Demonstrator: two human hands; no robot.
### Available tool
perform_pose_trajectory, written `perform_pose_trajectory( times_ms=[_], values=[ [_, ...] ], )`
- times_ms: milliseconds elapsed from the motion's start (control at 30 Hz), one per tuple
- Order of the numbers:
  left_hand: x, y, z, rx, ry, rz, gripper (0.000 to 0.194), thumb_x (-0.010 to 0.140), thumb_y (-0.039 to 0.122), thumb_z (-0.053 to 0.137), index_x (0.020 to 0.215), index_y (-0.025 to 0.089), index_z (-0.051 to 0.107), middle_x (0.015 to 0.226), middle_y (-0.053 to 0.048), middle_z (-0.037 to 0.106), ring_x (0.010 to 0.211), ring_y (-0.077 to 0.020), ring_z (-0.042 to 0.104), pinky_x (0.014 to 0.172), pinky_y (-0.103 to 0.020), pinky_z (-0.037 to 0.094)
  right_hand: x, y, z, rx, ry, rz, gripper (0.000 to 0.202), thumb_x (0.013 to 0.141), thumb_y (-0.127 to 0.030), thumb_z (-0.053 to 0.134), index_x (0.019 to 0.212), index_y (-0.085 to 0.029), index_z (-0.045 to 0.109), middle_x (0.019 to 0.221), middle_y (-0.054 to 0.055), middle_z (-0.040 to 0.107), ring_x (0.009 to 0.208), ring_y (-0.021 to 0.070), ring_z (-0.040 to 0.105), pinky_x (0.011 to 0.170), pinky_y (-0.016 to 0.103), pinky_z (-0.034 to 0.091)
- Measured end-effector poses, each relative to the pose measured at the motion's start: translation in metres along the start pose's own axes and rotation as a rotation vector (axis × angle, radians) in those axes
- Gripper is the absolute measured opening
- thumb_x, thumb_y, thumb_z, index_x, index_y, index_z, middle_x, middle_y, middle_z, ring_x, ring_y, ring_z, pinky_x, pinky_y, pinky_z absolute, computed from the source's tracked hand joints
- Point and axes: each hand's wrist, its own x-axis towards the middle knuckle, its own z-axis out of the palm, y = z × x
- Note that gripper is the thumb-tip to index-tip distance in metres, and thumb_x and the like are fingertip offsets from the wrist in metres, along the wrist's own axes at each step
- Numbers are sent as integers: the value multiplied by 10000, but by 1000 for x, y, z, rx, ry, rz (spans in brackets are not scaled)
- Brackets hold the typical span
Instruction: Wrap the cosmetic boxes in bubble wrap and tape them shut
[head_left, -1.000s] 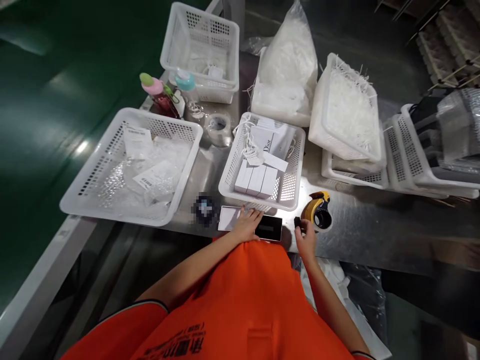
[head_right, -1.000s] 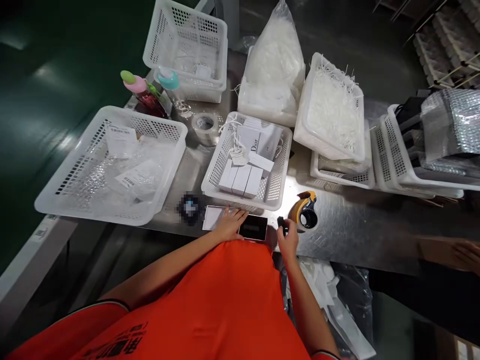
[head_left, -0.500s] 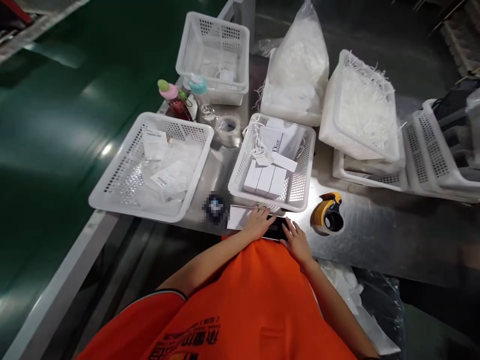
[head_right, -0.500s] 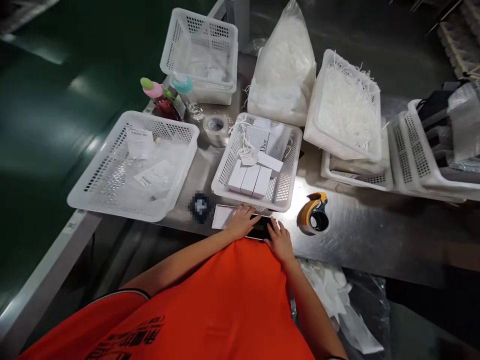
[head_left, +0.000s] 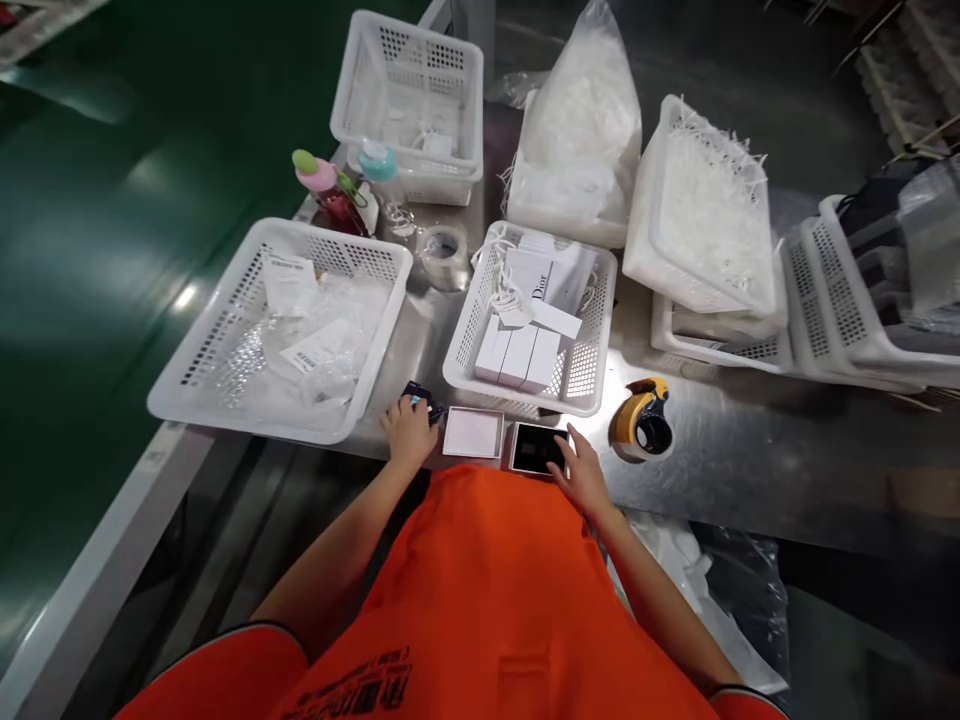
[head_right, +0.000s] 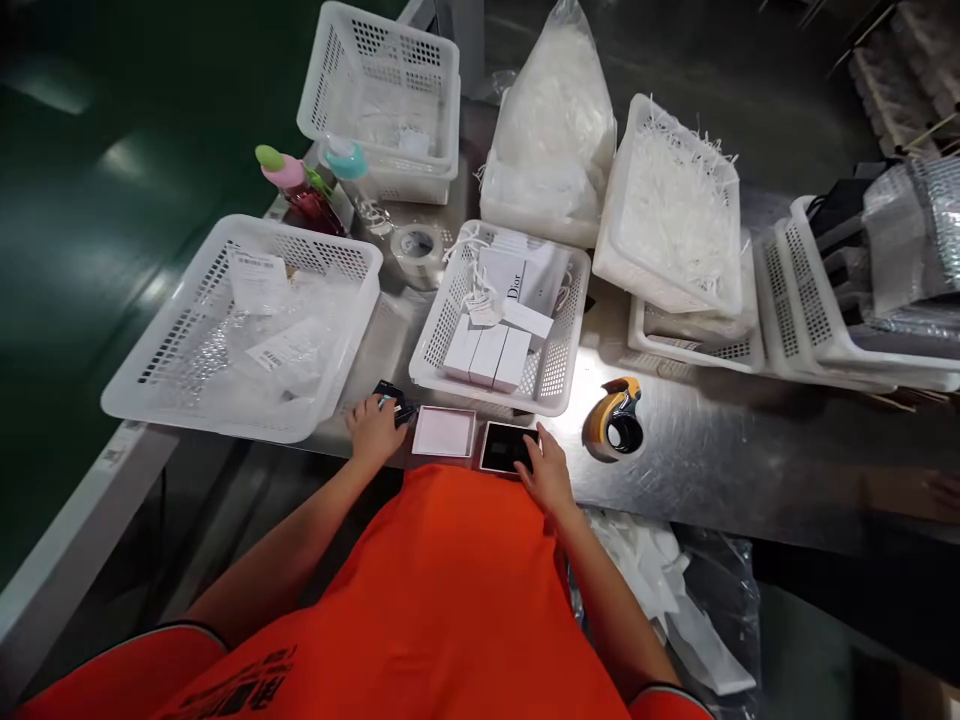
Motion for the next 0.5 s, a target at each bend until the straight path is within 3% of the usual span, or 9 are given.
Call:
perform_pose_trajectory(
  times_ms=[133,300,500],
  values=[
    [-2,-1,-7,-62,1,63,271,912,211,541,1136,164,684,1387,-194,612,1376,-388,471,1139,-589,358,13,-7,-7,155,120,91,432,976,-350,512,1364,-183,600,1512,195,503,1395,318,493,1130,538,455],
    [-21,25,-11,-315,-96,186,320,975,251,481,1257,193,621,1214,-140,704,1148,-304,648,983,-452,524,25,-29,-14,317,157,79,403,984,-333,483,1351,-226,612,1403,148,602,1326,290,550,1124,528,463],
    [-41,67,-15,-677,-303,406,258,862,176,610,1111,217,660,1126,-63,733,1066,-235,675,960,-364,543,25,-57,-27,652,24,32,526,926,-360,585,1439,-252,535,1310,118,643,970,210,675,806,368,600]
  ],
)
